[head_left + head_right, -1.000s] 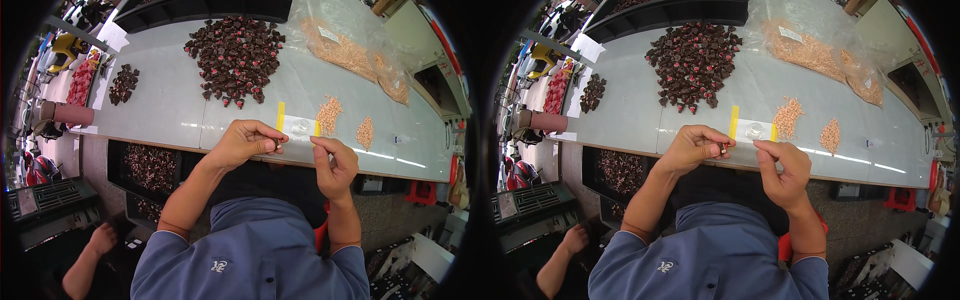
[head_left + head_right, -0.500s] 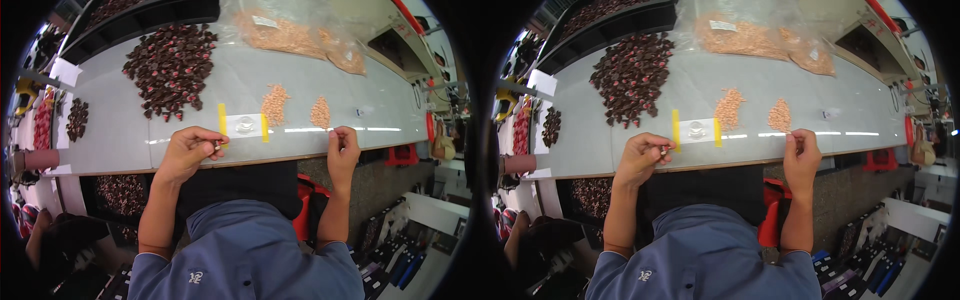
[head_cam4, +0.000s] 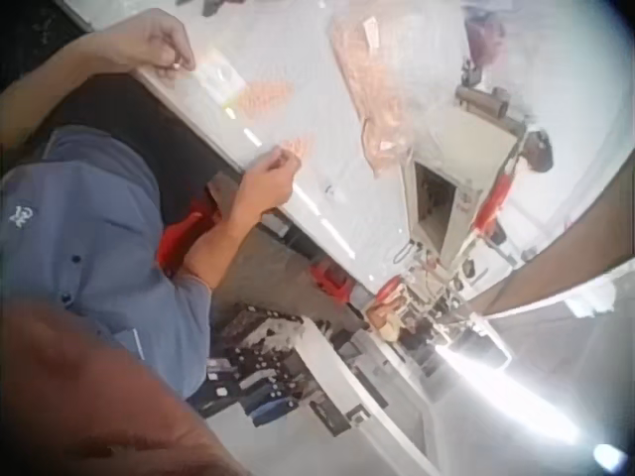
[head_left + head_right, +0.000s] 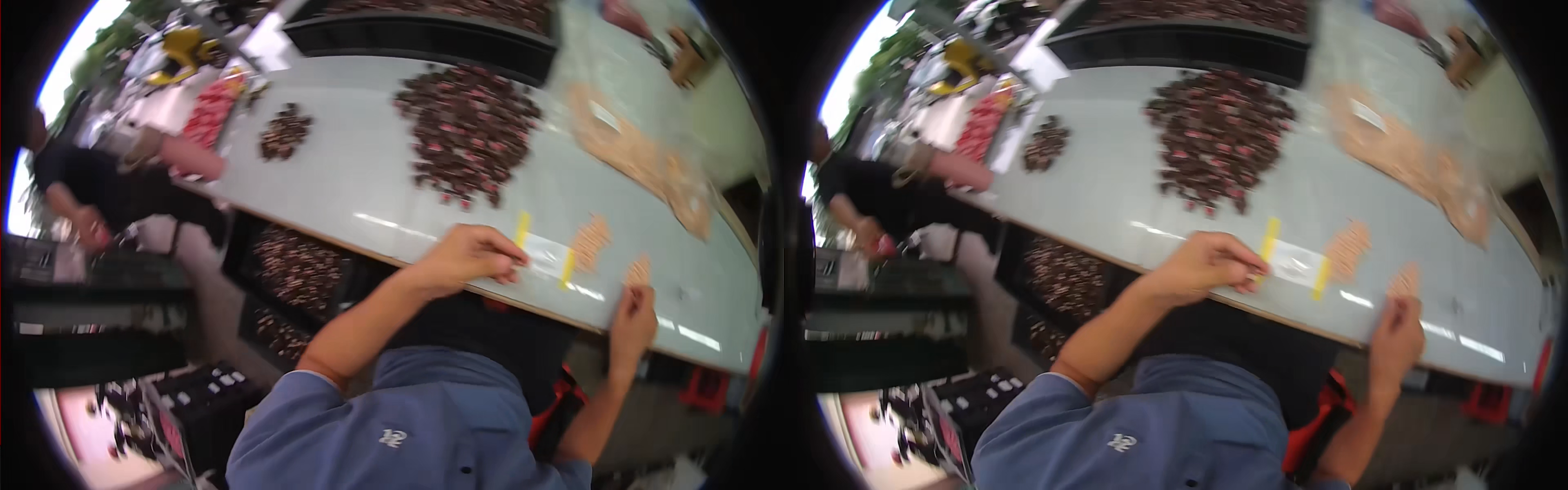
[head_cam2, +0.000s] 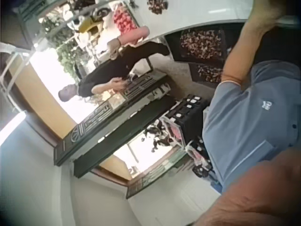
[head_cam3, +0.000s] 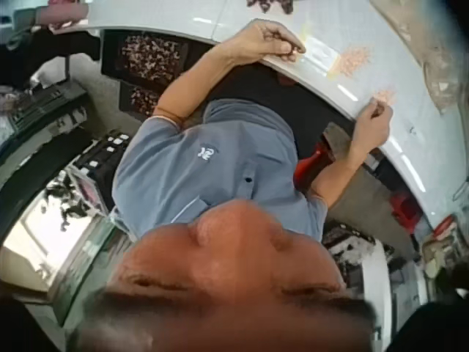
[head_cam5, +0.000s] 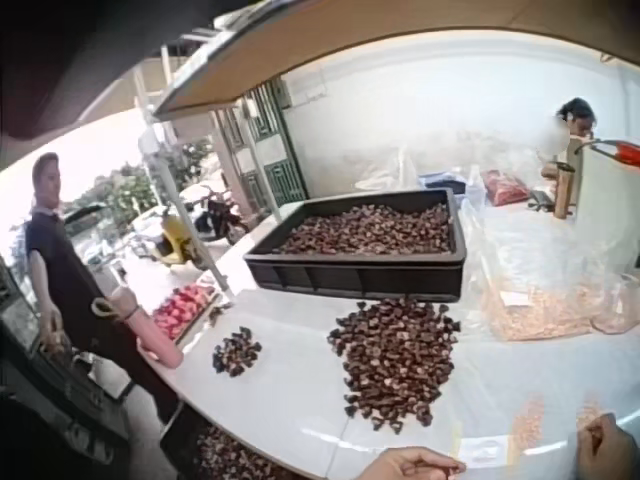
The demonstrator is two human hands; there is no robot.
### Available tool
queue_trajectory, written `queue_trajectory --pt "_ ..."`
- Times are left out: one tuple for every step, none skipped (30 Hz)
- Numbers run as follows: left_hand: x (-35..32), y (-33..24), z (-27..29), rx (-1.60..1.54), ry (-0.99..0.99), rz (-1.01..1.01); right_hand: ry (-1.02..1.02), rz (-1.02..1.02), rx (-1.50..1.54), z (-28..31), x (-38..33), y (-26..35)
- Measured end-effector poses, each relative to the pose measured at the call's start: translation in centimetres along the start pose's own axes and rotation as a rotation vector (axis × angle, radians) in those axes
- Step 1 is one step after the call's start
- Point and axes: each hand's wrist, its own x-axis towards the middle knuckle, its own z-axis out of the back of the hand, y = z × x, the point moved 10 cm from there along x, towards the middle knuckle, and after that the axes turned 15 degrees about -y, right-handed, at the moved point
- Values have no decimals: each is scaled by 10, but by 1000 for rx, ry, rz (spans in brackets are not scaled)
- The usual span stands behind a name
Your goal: The person squeezes glue from a bottle into a small container on the table. The person then assembles small toy pieces by dipping small components into the glue and attaching them to figure bodies by hand, before gathering the pieces together on the work surface.
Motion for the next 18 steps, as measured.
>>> queue_trajectory --pt "2 9 -2 -52 38 -2 12 -13 -16 1 -1 -1" --pt "2 6 -6 -75 50 -6 14 -25 5 1 -2 -9" --pt "2 3 -11 -107 77 -9 10 -38 9 2 -3 -16" --pt "1 2 -5 -93 37 -41 28 -44 12 2 -5 -14" --pt "1 3 -7 -126 55 -29 42 -52 1 1 -5 -14" --pt "-2 2 -9 -155 78 -15 43 -33 32 -2 -6 -11" --pt "-3 -2 -6 -147 59 -35 36 -23 66 -5 -5 -13" --pt "-4 -3 -4 -161 58 -29 29 -16 98 -9 -4 -14" --pt "-4 -4 -5 -175 68 -22 20 -7 113 -10 -2 -19" --pt "-3 -4 -4 -190 72 -19 53 -2 111 -16 1 -23" --pt "-4 -6 -4 -180 64 -36 85 2 109 -21 1 -27" --pt "-2 -6 -5 -182 76 -29 86 -20 92 -20 2 -29" --pt "-1 -5 -6 -182 82 -25 73 -13 114 -19 2 -29" --pt "0 -3 -7 -178 97 -30 61 3 76 -18 1 -31" --pt "4 1 -11 -166 119 -34 37 10 29 -14 4 -32" --pt "4 2 -10 -167 115 -37 22 12 56 -7 7 -18" --pt "3 3 -9 -168 112 -40 70 -35 -14 -2 3 -11" --pt "2 5 -12 -214 116 -25 117 -88 -95 2 -2 -11"
